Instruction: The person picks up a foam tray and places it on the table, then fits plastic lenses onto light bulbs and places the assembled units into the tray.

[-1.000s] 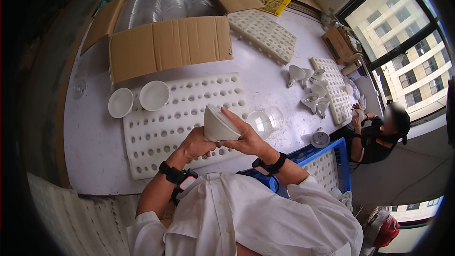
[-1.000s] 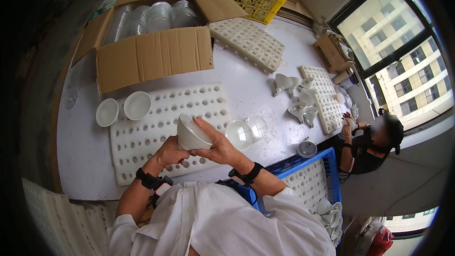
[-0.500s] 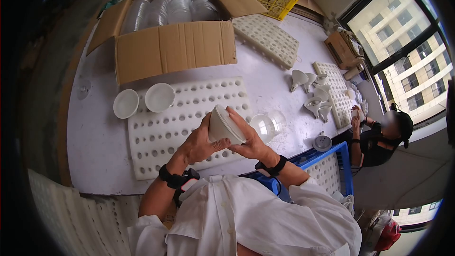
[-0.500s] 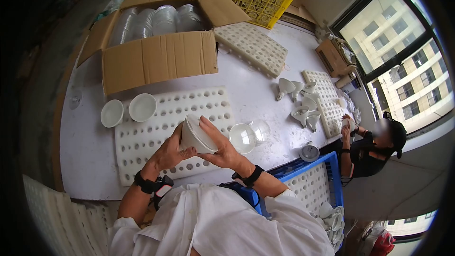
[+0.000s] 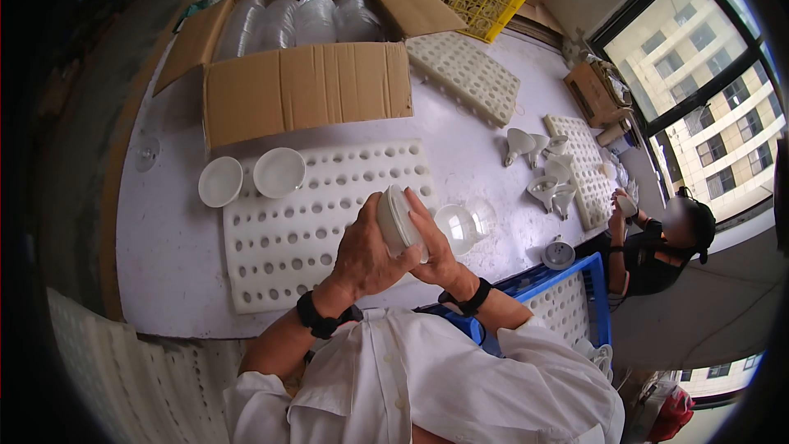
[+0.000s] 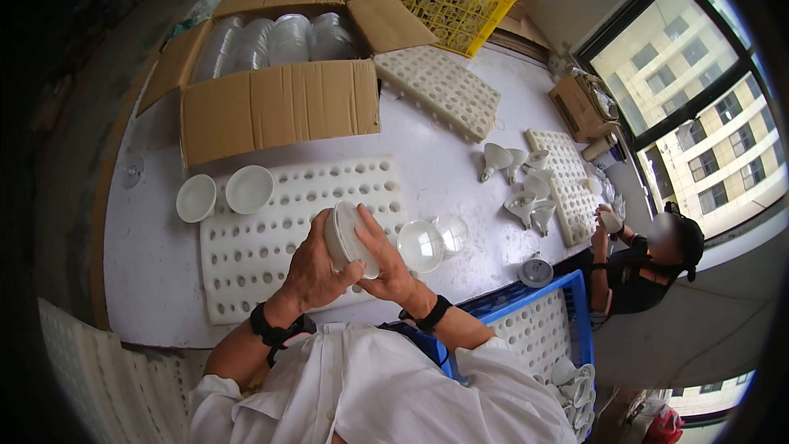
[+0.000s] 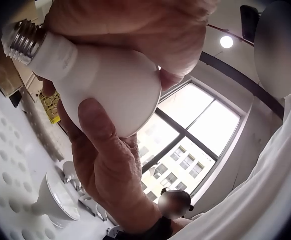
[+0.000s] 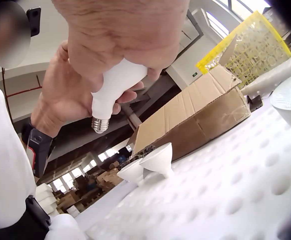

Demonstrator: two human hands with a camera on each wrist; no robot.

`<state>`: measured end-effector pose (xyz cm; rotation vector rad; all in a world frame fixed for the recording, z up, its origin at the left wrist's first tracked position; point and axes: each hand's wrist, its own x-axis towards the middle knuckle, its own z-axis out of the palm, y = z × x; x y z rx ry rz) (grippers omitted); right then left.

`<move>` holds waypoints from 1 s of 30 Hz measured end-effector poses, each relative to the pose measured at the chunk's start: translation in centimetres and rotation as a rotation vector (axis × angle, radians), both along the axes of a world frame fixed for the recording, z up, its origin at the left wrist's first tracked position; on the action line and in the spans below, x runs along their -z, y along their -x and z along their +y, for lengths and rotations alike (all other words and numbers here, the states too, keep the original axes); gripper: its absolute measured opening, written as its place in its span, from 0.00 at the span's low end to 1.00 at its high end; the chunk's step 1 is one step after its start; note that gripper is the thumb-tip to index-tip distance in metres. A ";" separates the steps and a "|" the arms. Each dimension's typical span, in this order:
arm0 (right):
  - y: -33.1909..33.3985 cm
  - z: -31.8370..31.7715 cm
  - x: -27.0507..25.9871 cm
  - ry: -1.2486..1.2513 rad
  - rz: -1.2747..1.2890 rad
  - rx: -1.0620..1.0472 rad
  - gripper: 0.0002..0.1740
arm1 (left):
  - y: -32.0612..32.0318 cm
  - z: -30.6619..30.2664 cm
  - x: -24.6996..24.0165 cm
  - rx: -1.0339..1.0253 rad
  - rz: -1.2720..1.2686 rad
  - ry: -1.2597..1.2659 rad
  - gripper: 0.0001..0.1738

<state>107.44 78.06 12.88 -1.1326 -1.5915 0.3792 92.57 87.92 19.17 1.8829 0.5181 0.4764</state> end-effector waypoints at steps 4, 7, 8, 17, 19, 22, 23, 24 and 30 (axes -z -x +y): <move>-0.1 0.0 -0.3 0.001 -0.007 0.005 0.52 | 0.1 0.0 0.1 0.015 -0.035 0.001 0.49; -0.3 0.0 -0.6 -0.033 -0.085 0.035 0.51 | 0.4 0.3 0.1 0.050 -0.079 -0.009 0.47; -0.5 0.1 -0.4 -0.058 -0.159 0.070 0.51 | 0.6 0.5 -0.3 0.079 -0.070 0.078 0.43; -0.2 0.0 -0.4 -0.152 -0.390 0.158 0.46 | 0.8 -1.1 0.7 -0.116 -0.240 0.162 0.27; 0.0 -0.1 -0.6 -0.173 -0.428 0.202 0.44 | 0.8 -1.3 0.5 -0.154 -0.289 0.132 0.26; 0.1 -0.2 -1.0 -0.192 -0.477 0.226 0.41 | 0.8 -1.3 0.7 -0.150 -0.355 0.209 0.25; 0.1 -0.3 -1.0 -0.180 -0.508 0.231 0.40 | 0.9 -1.2 0.9 -0.145 -0.361 0.239 0.25; 0.3 -0.4 -1.2 -0.165 -0.537 0.236 0.40 | 1.0 -1.0 1.3 -0.139 -0.366 0.270 0.25; 0.5 -0.1 -2.7 0.041 -0.721 0.194 0.44 | 1.4 1.0 4.2 -0.054 -0.433 0.614 0.25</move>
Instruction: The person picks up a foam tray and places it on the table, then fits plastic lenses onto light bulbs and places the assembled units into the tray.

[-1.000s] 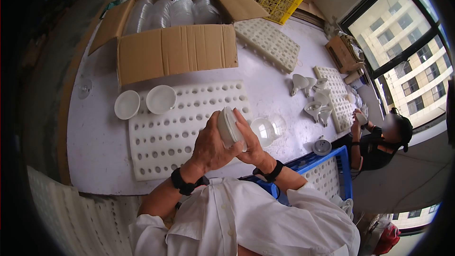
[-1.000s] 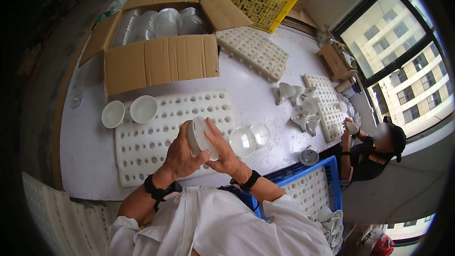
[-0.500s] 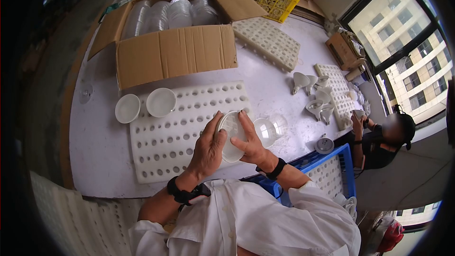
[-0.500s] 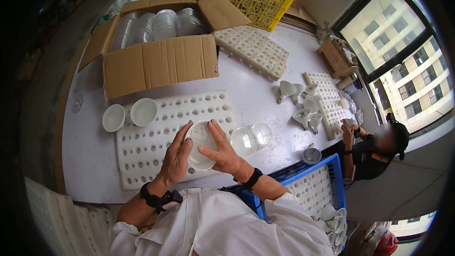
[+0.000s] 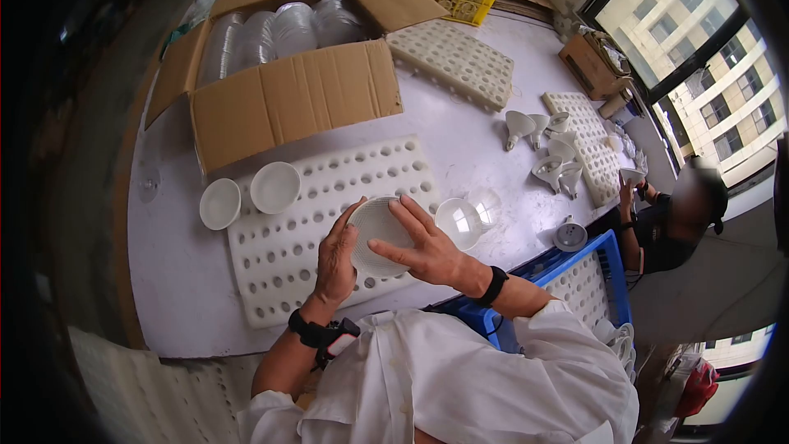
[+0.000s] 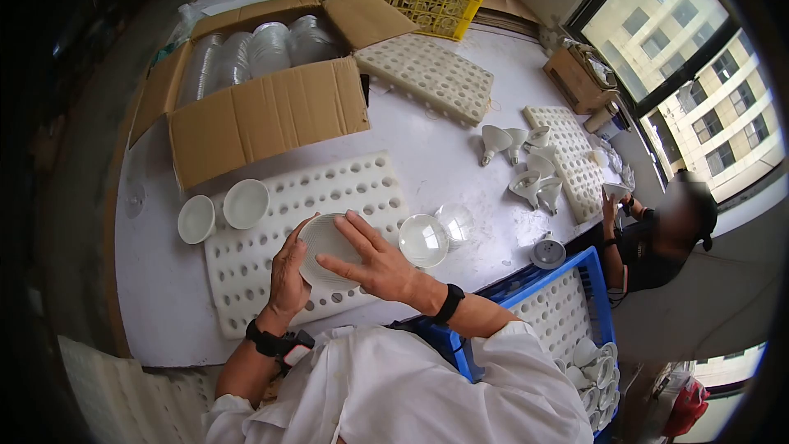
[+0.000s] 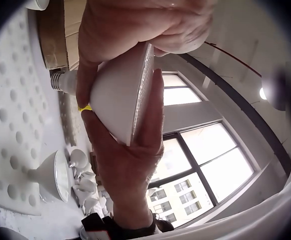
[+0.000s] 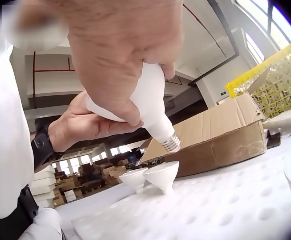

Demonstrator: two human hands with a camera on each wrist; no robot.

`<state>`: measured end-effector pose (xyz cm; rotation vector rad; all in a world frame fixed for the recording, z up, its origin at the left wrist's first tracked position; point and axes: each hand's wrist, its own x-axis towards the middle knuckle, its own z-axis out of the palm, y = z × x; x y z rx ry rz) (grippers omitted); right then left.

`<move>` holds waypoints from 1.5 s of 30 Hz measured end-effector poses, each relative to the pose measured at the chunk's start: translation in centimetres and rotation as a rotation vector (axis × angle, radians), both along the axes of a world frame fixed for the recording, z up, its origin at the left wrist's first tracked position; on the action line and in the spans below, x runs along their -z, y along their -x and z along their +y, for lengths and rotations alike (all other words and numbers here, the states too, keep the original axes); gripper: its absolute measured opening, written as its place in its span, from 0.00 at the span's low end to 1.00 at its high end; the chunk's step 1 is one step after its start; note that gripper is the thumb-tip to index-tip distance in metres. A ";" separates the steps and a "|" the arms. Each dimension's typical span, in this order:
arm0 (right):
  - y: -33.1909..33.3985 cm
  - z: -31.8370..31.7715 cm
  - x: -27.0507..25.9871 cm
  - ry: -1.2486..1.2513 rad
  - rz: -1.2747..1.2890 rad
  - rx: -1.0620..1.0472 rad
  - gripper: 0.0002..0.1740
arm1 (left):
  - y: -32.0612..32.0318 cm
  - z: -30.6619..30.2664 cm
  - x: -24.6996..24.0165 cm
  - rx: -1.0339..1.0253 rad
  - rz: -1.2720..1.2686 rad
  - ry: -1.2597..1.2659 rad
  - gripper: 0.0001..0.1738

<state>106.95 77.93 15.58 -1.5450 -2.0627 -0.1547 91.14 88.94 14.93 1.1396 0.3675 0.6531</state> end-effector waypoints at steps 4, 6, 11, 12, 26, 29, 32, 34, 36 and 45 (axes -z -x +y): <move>0.5 0.2 -1.1 0.017 -0.063 -0.030 0.47 | 0.4 0.2 0.5 0.024 0.002 0.149 0.27; 0.7 0.4 -1.4 -0.070 0.241 -0.141 0.54 | 0.5 0.6 0.9 0.043 -0.006 0.159 0.28; 2.4 0.6 -2.3 0.018 0.723 -0.176 0.63 | 1.1 1.9 2.4 0.211 -0.293 0.530 0.26; 2.5 0.5 -2.9 0.127 0.754 -0.152 0.64 | 1.0 1.9 2.8 0.220 -0.286 0.526 0.26; 2.3 1.3 -1.9 0.201 0.178 0.047 0.55 | 0.7 1.7 3.6 0.295 -0.263 0.906 0.31; 2.1 1.3 -0.9 0.125 0.057 0.010 0.48 | 0.8 1.9 3.7 0.127 -0.085 0.649 0.33; 2.1 0.9 -0.4 0.065 -0.028 0.001 0.41 | 0.6 1.9 3.9 -0.016 0.037 0.368 0.34; 2.3 0.9 -0.4 0.047 -0.048 0.002 0.39 | 0.9 2.0 3.7 -0.026 0.056 0.308 0.34; 2.4 0.9 -0.6 -0.024 -0.020 -0.019 0.38 | 1.1 2.0 3.4 -0.034 0.073 0.248 0.34; 3.0 0.9 0.1 -0.065 0.069 -0.041 0.37 | 1.4 2.4 1.8 -0.043 0.113 -0.046 0.34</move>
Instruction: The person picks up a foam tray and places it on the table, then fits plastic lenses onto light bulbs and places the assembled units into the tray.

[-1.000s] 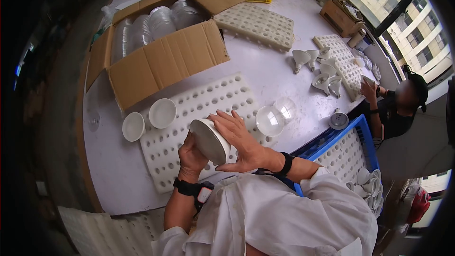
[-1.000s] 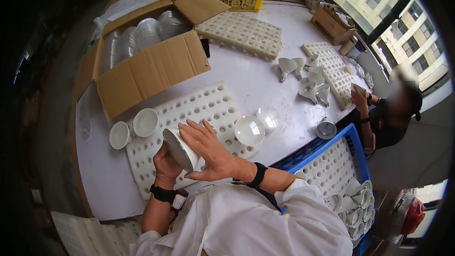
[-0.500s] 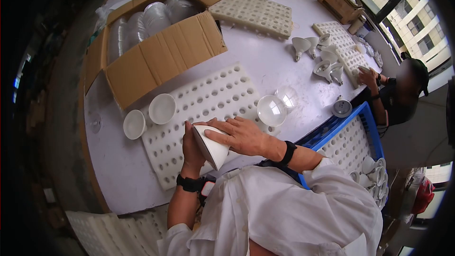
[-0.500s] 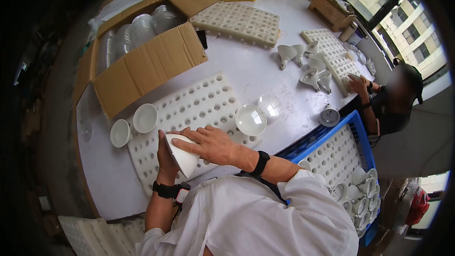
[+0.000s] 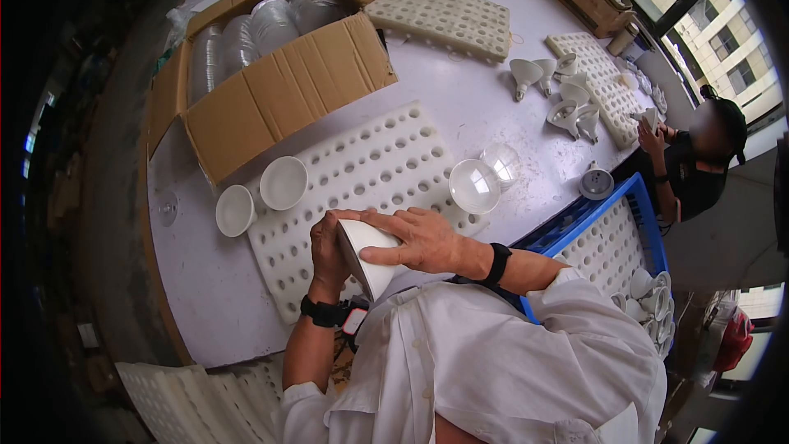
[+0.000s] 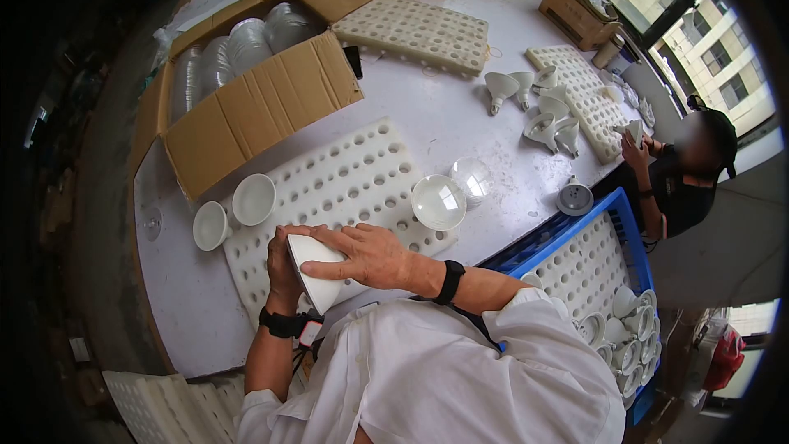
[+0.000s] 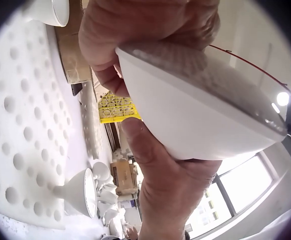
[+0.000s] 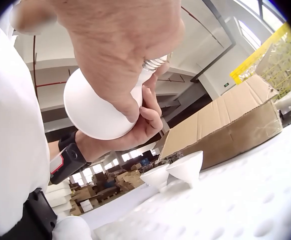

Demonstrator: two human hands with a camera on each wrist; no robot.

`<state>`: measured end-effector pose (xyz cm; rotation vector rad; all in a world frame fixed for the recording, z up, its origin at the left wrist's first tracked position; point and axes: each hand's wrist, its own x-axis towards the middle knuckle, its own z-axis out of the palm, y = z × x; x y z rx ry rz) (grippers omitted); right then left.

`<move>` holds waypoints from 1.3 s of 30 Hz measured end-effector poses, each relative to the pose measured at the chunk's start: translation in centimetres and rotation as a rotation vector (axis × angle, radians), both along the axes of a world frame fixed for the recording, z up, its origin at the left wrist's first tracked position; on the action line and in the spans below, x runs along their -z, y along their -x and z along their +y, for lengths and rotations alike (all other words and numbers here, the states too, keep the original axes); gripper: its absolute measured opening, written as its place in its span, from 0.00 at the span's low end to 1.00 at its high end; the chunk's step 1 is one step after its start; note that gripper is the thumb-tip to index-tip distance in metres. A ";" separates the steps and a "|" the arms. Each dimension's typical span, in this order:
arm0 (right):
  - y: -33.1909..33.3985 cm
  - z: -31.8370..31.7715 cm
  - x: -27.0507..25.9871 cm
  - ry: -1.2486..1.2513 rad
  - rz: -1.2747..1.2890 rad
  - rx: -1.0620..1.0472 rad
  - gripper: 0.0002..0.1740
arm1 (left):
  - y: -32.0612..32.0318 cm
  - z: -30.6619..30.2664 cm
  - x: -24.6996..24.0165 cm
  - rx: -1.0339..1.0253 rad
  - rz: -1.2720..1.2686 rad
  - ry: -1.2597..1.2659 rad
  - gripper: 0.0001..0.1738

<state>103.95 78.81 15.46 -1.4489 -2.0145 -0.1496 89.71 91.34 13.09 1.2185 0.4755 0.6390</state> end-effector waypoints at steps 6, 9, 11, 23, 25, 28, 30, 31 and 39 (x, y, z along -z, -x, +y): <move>0.5 0.1 0.4 0.069 0.015 0.012 0.41 | 0.3 0.1 0.1 0.013 0.014 -0.001 0.33; 0.4 0.2 0.3 0.092 0.065 0.062 0.47 | -0.1 0.6 0.4 -0.015 0.126 0.026 0.33; 0.3 0.6 0.4 0.111 0.118 0.090 0.48 | -1.0 0.8 0.1 -0.038 0.139 0.079 0.32; 0.3 1.1 -0.2 0.585 0.464 0.203 0.56 | -0.7 0.4 -1.4 0.155 0.093 -0.405 0.34; 0.6 1.0 -0.4 0.753 0.564 0.207 0.54 | -0.6 0.3 -1.5 0.209 0.118 -0.420 0.32; 0.5 1.3 0.9 0.664 0.624 0.114 0.52 | -0.7 0.1 -1.8 0.200 0.146 -0.360 0.31; -0.2 1.7 0.8 0.776 0.777 0.041 0.50 | -1.1 0.1 -1.3 0.177 0.206 -0.314 0.31; -0.8 2.2 0.4 0.875 0.914 -0.036 0.49 | -1.5 0.4 -1.0 0.148 0.252 -0.282 0.32; -3.0 2.1 4.3 1.104 1.439 -0.320 0.32 | -2.1 1.0 -0.4 -0.193 0.208 0.065 0.31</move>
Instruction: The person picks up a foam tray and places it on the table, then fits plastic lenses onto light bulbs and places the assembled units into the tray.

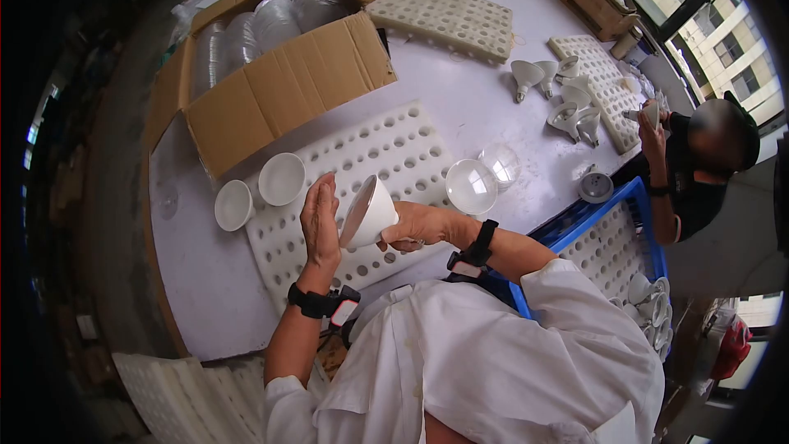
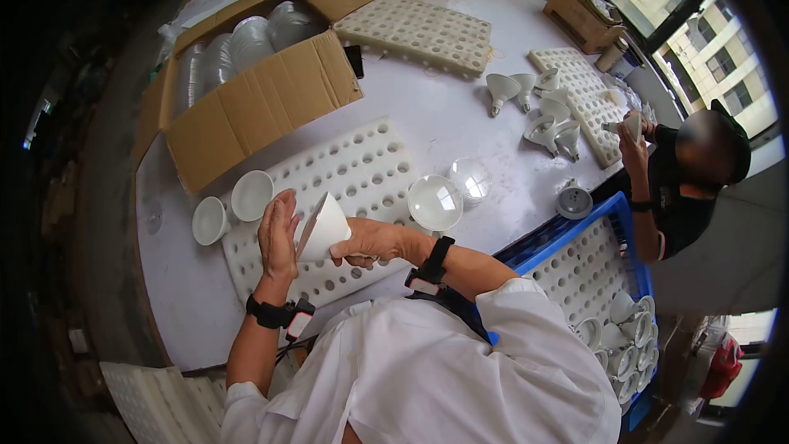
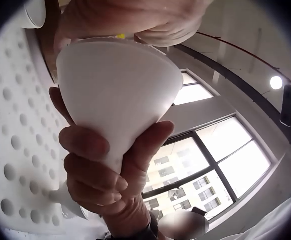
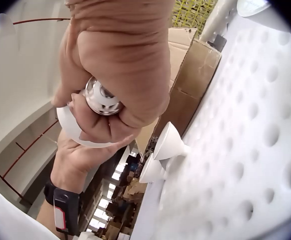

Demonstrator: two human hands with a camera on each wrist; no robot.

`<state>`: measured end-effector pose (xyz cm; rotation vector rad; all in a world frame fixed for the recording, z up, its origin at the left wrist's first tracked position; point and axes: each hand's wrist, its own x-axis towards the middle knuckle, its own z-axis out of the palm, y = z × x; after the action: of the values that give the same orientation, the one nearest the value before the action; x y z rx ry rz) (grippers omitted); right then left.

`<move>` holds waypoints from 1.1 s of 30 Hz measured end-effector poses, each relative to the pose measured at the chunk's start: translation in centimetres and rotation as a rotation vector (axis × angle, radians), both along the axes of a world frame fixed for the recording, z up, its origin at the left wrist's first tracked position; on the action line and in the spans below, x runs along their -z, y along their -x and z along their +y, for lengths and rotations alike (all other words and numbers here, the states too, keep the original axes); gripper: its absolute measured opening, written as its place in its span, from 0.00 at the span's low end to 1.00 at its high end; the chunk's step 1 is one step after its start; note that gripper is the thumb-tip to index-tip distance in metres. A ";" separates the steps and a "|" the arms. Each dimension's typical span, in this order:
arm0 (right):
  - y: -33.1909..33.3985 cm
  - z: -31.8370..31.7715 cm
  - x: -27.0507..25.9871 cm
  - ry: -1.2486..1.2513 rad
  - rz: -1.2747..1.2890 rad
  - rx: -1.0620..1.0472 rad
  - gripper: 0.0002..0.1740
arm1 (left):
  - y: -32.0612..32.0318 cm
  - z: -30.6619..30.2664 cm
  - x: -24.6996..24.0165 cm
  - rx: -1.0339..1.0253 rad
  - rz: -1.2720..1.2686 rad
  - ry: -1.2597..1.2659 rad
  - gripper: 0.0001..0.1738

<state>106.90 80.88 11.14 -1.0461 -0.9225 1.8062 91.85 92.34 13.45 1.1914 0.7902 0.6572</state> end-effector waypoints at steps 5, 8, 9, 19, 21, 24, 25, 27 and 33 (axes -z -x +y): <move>-0.7 -0.6 1.7 -0.014 0.376 0.094 0.34 | 0.7 -0.5 0.3 0.003 0.061 0.347 0.31; -1.2 -0.8 3.4 0.083 0.533 0.070 0.36 | 0.7 -1.0 0.2 0.361 -0.130 0.783 0.34; -1.0 -0.8 2.3 0.056 0.508 0.111 0.35 | 0.7 -0.9 0.4 0.357 -0.134 0.783 0.34; -1.0 -2.7 0.1 -0.248 -0.804 0.213 0.29 | 0.5 -1.8 1.1 0.375 -0.168 0.847 0.33; -0.9 -2.7 0.0 -0.166 -0.993 0.114 0.30 | 0.5 -2.0 2.2 0.416 -0.170 0.831 0.34; -0.7 -3.0 0.5 -0.127 -1.295 0.023 0.33 | 0.2 -2.1 4.4 0.407 -0.218 0.738 0.35; -0.8 -3.4 0.4 -0.234 -1.379 0.116 0.33 | 0.2 -1.9 5.0 0.414 -0.213 0.739 0.35; -1.7 -4.3 -0.3 -0.326 -1.461 0.235 0.32 | -0.4 -1.4 5.8 0.250 -0.355 0.629 0.33; -6.5 -8.6 -2.6 -0.320 -1.271 0.535 0.25 | -3.7 5.7 9.0 -0.234 -0.234 0.329 0.30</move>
<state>113.36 72.25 13.72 -1.9927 -1.3690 0.3822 95.53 98.07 4.46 0.7147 0.8090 0.8074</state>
